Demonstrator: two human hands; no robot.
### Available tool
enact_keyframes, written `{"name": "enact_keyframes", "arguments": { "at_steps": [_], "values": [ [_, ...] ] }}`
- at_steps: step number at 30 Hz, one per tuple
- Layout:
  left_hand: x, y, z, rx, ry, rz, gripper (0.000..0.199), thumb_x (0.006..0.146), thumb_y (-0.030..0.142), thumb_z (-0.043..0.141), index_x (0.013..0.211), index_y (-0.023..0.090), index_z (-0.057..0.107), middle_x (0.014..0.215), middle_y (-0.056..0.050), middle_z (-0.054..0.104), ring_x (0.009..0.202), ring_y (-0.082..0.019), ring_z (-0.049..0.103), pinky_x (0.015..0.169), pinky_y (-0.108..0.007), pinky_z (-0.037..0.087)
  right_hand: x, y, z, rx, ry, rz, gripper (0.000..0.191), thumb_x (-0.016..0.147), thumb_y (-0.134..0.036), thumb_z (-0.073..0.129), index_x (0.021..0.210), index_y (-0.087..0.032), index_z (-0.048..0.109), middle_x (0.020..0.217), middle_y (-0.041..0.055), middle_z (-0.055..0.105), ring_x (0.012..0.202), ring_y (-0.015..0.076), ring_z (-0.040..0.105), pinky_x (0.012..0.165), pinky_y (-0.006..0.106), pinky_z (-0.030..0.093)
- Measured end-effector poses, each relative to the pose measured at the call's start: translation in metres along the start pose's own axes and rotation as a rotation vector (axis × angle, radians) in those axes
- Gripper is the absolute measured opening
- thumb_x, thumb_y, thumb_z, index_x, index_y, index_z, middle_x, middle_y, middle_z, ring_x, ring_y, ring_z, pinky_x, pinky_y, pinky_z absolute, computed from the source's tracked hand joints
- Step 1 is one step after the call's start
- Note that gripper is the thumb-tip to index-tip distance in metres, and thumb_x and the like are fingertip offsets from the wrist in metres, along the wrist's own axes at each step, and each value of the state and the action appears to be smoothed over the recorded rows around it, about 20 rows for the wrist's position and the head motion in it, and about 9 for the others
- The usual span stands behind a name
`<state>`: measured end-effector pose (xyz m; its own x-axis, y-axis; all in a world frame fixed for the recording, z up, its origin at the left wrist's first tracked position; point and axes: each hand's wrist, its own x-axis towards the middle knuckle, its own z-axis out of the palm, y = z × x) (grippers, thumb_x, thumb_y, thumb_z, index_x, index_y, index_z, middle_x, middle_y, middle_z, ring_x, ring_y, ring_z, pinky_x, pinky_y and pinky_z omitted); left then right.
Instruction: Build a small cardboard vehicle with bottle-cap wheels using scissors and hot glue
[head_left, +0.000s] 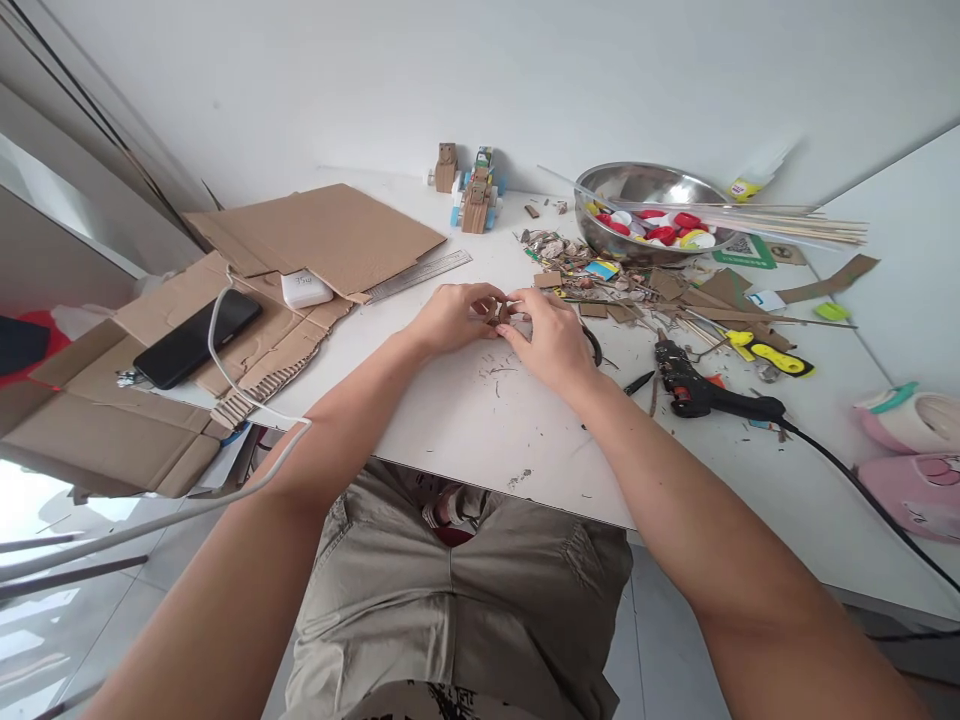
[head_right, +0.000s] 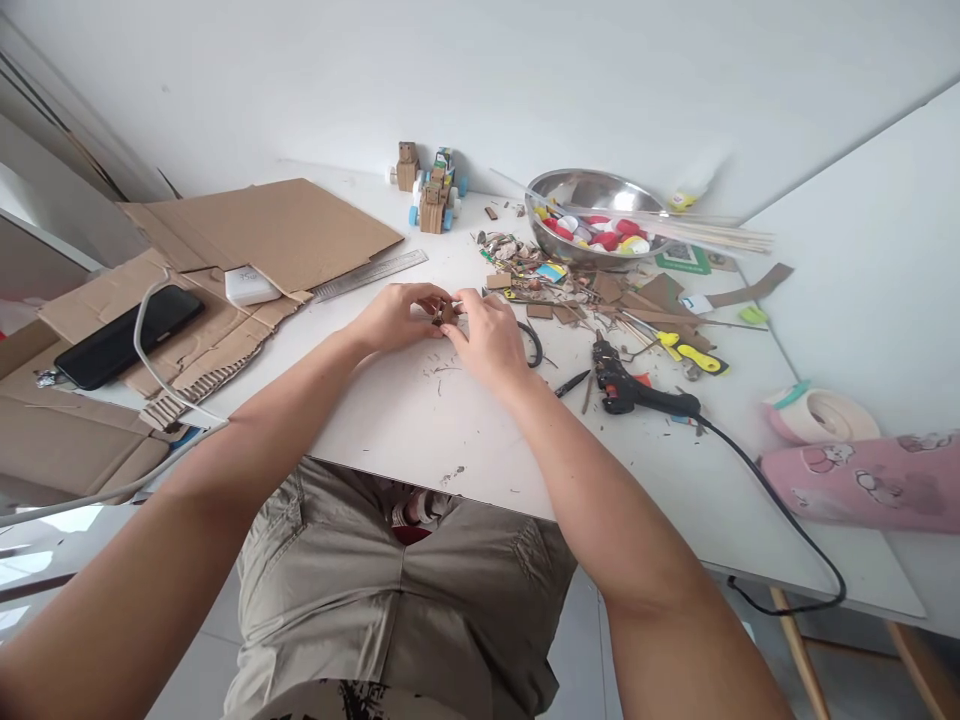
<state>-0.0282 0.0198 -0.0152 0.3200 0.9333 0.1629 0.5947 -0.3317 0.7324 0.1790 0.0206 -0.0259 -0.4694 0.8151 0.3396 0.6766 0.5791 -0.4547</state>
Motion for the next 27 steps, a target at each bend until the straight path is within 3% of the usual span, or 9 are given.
{"name": "enact_keyframes", "arguments": {
  "at_steps": [7,11,18,22,27],
  "values": [
    [0.001,-0.001,-0.013,-0.033,-0.020,-0.050,0.037,0.072,0.021,0.085,0.109,0.019,0.080,0.102,-0.005,0.084,0.100,-0.022,0.078,0.100,-0.037,0.062,0.001,-0.006,0.002,0.133,-0.022,0.045,0.035,0.093,-0.028,0.067,0.127,-0.027,0.071,0.111,0.0083,0.085,0.094,0.0300,0.078,0.092,0.046,0.061],
    [0.000,-0.004,-0.019,-0.067,-0.037,-0.050,0.031,0.072,0.021,0.086,0.101,0.019,0.078,0.100,-0.006,0.082,0.096,-0.021,0.077,0.096,-0.037,0.062,-0.001,-0.006,-0.001,0.127,-0.048,0.090,0.032,0.094,-0.033,0.067,0.124,-0.024,0.071,0.115,0.0127,0.084,0.098,0.0316,0.079,0.092,0.048,0.062],
    [0.000,-0.009,-0.020,-0.069,-0.035,-0.042,0.031,0.072,0.024,0.087,0.101,0.020,0.077,0.095,-0.004,0.080,0.094,-0.021,0.076,0.093,-0.036,0.062,-0.009,0.020,-0.005,0.012,-0.081,0.053,0.064,0.092,-0.038,0.077,0.152,-0.026,0.060,0.125,0.0146,0.082,0.113,0.0386,0.077,0.093,0.052,0.062],
    [0.001,-0.010,-0.017,-0.076,-0.029,-0.028,0.032,0.072,0.025,0.088,0.101,0.021,0.077,0.096,-0.004,0.081,0.094,-0.021,0.076,0.094,-0.037,0.062,-0.011,0.035,-0.010,-0.095,-0.061,0.041,0.064,0.088,-0.047,0.084,0.146,-0.025,0.067,0.120,0.0177,0.083,0.113,0.0433,0.075,0.093,0.056,0.061],
    [0.001,-0.005,-0.007,-0.085,-0.017,-0.025,0.034,0.073,0.024,0.087,0.106,0.020,0.078,0.100,-0.005,0.081,0.095,-0.021,0.077,0.095,-0.038,0.062,-0.008,0.024,-0.011,-0.004,-0.019,0.004,0.050,0.092,-0.041,0.080,0.139,-0.025,0.072,0.131,0.0151,0.081,0.122,0.0410,0.073,0.104,0.059,0.059]
  ]
}}
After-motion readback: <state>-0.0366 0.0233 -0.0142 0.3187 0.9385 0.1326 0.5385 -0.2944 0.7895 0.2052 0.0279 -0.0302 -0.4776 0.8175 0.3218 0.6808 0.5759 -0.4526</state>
